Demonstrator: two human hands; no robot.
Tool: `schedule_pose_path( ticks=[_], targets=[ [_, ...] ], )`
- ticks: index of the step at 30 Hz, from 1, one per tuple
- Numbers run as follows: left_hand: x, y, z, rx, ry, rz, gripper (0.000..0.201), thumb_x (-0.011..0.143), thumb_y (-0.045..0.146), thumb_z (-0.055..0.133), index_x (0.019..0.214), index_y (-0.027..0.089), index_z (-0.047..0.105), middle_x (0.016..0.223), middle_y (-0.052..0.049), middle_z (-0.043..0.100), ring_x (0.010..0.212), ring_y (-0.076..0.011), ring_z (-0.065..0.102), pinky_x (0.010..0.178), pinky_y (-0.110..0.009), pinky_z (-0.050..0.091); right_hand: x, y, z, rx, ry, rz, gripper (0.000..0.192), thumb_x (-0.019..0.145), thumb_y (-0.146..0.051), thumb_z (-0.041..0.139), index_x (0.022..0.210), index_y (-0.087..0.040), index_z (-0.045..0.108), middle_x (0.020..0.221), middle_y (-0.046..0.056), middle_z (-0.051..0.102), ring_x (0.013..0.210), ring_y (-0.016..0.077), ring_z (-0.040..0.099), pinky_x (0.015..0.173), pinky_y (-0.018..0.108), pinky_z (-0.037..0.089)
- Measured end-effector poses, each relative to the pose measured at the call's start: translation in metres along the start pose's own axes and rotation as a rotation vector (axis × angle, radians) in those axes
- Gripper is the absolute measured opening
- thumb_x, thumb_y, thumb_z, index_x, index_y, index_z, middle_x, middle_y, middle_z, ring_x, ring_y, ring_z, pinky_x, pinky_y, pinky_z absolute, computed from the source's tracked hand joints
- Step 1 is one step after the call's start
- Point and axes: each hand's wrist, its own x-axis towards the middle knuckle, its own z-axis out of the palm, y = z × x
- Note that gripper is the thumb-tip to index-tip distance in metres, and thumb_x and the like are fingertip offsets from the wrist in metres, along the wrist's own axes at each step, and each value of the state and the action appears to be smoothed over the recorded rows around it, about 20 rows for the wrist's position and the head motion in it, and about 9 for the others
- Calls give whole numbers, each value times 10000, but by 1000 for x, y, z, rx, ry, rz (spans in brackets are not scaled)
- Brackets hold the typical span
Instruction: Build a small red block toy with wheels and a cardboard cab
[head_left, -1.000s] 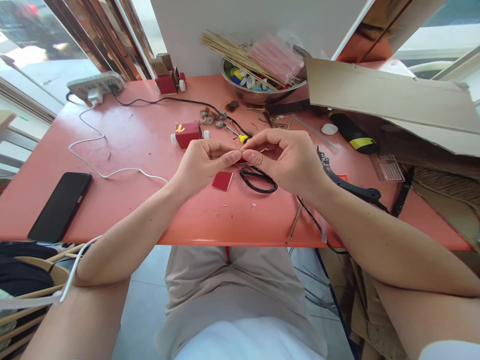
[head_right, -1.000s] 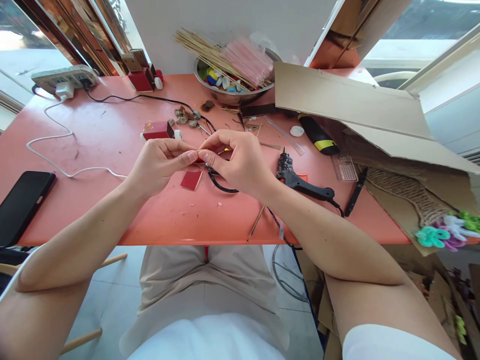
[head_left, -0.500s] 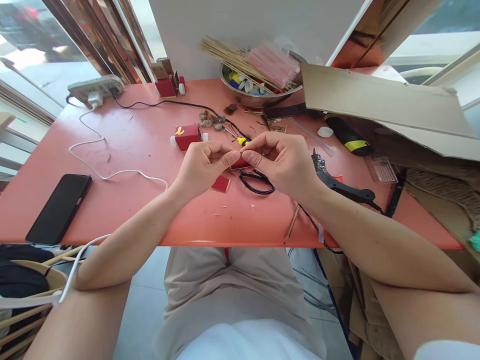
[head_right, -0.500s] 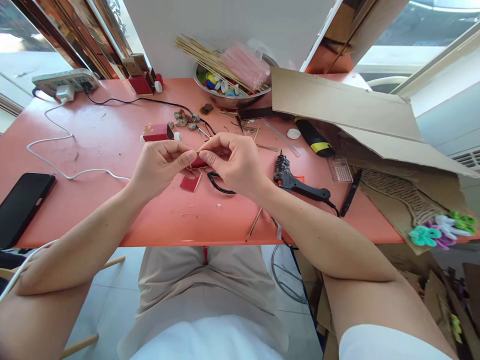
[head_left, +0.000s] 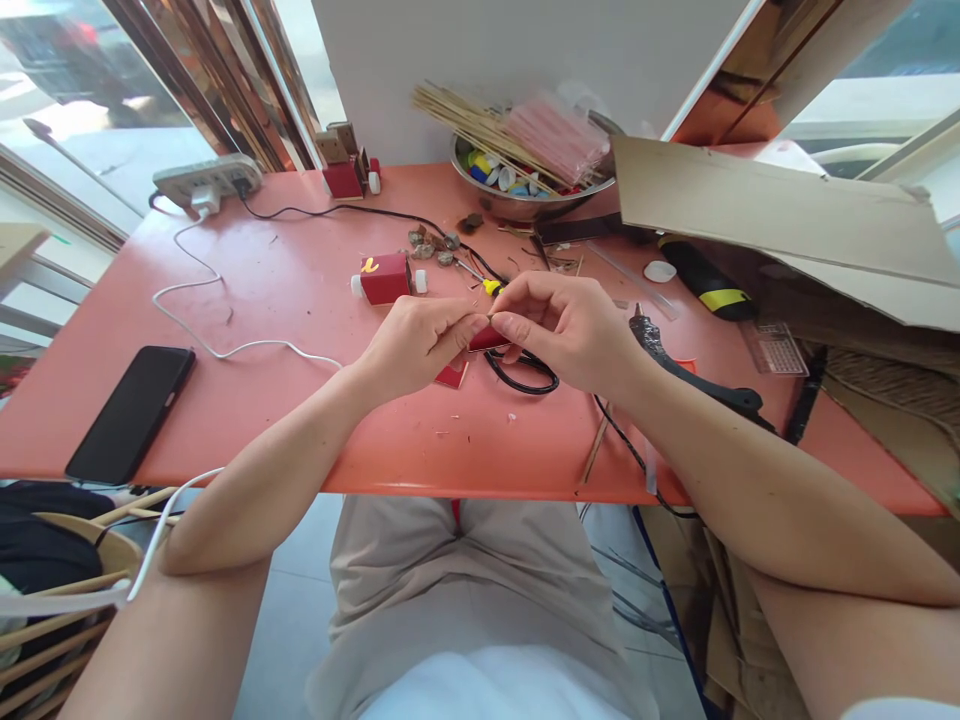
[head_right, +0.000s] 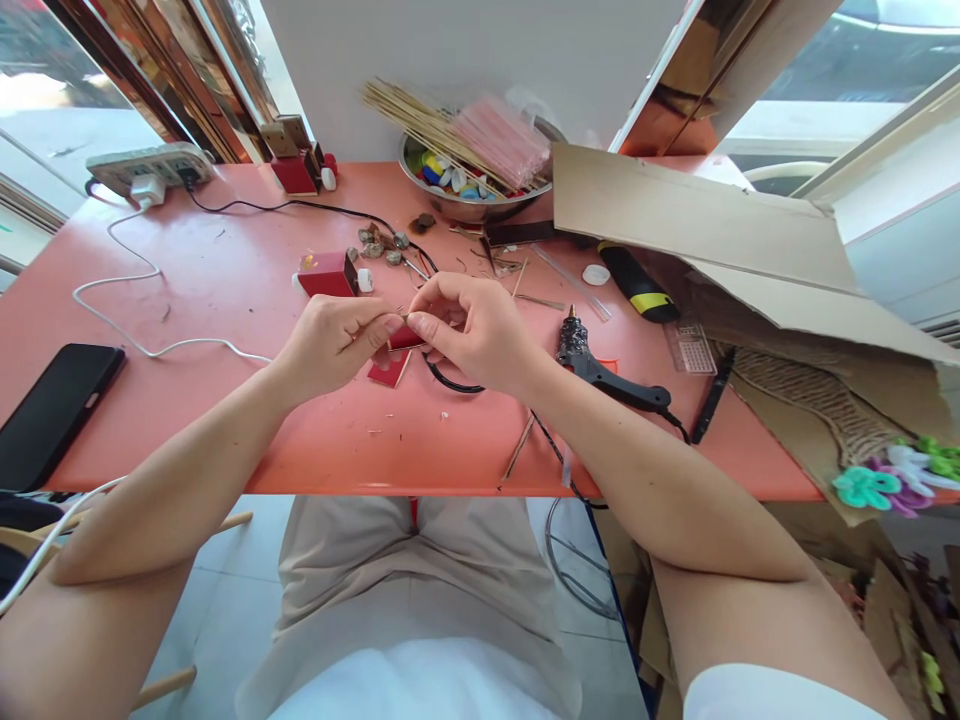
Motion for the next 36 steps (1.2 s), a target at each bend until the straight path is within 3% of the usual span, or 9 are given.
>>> schedule_pose_path(
  ticks=[4,8,11,14,18,21,24,29,36],
  targets=[
    [0,4,0,-29,-9,-8,457,1008,414,524,596,239,428,505,20,541,491,-112,453,542,-260,388,1,-6,-4,-101,-172,-76,269,930,-362,602,697,-234,565,562,-62,498,531,98,439,532,259,356],
    [0,5,5,-231,-65,-103,573,1002,641,559,598,248,453,478,25,512,464,-120,499,490,-252,418,-2,-11,4,-131,-96,-124,289,885,-295,524,615,-249,434,549,-60,387,553,104,354,568,283,337],
    [0,5,7,-358,-92,-141,692,926,859,572,626,237,520,533,1,571,485,-137,567,479,-261,457,-5,-10,10,-128,-33,-134,278,878,-303,522,618,-253,436,556,-58,366,555,111,335,574,291,337],
    [2,4,5,-437,-121,-143,736,839,939,619,712,214,623,594,-1,591,487,-132,579,472,-263,463,-5,-7,11,-112,-28,-133,311,921,-345,551,637,-252,464,560,-61,392,547,111,335,568,292,334],
    [3,7,1,-460,-133,-129,659,873,825,698,664,207,609,593,9,562,508,-125,575,477,-253,452,-4,-8,10,-28,-150,-174,558,1024,-625,574,635,-261,408,567,-70,369,523,104,323,538,286,326],
    [2,12,0,-458,-140,-139,563,913,678,705,625,220,549,550,35,494,486,-107,523,476,-243,428,-5,-12,11,-15,-191,-164,699,997,-838,521,624,-258,414,544,-67,382,507,104,332,520,290,311],
    [-1,17,3,-438,-124,-131,474,932,570,654,634,232,509,530,59,438,457,-91,478,481,-233,403,-9,-14,14,23,-154,-127,725,969,-857,564,598,-251,421,517,-65,389,487,102,337,495,288,299],
    [-2,17,7,-436,-93,-68,341,946,414,580,673,241,473,533,66,468,460,-85,475,500,-225,398,-9,-11,15,66,-121,-142,714,975,-829,590,591,-250,426,501,-65,395,458,95,339,465,278,301],
    [-2,17,10,-464,-172,-71,411,991,475,542,666,245,440,516,46,492,469,-93,466,483,-234,365,-10,-14,12,-37,-139,-129,756,978,-856,547,563,-248,378,466,-66,357,428,90,288,439,291,254]
  ],
)
